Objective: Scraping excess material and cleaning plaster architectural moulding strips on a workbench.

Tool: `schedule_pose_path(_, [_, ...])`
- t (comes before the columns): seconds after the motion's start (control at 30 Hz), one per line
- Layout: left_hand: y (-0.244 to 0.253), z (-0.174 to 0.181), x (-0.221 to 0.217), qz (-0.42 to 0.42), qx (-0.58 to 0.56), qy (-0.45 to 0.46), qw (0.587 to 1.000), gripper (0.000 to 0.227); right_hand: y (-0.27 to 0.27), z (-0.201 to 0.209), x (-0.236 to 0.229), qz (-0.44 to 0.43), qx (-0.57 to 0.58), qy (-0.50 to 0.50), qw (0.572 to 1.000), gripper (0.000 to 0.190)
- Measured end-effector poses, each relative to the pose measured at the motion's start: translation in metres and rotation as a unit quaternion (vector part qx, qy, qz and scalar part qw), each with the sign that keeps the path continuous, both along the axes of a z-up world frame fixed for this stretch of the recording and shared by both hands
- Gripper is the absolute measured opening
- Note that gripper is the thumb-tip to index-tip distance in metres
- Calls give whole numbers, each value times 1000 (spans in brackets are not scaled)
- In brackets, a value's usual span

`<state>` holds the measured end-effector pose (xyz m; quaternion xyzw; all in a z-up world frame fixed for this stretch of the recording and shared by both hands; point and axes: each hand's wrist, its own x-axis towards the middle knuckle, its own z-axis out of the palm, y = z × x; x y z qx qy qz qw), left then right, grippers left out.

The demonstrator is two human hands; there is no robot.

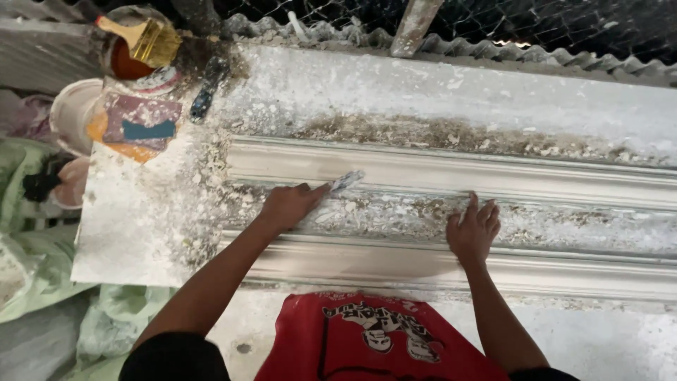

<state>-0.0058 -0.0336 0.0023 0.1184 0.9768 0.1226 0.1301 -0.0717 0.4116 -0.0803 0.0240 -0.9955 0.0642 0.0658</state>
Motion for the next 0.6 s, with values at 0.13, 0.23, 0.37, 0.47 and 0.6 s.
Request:
schedule_pose_path(0.13, [41,-25,-9,-14,35,38,999,41,3,1,4,0,-8,-40,999,69])
schedule_pose_path(0.23, [37,-32,-9,-19,35,-6,999,45,5,0,6,-2,-20,-29,999,69])
schedule_pose_path(0.37, [15,-11,-8,-27,-1,7,1000,43,1,-1,3,-8,6,-4,1000,66])
schedule_pose_path(0.47, [44,-9,-14,-42,19,34,998,46,0,2,5,-13,2,-24,1000,69])
schedule_pose_path(0.6, [75,-6,-25,-57,38,20,997,41,-1,-1,3,11,3,38,999,68])
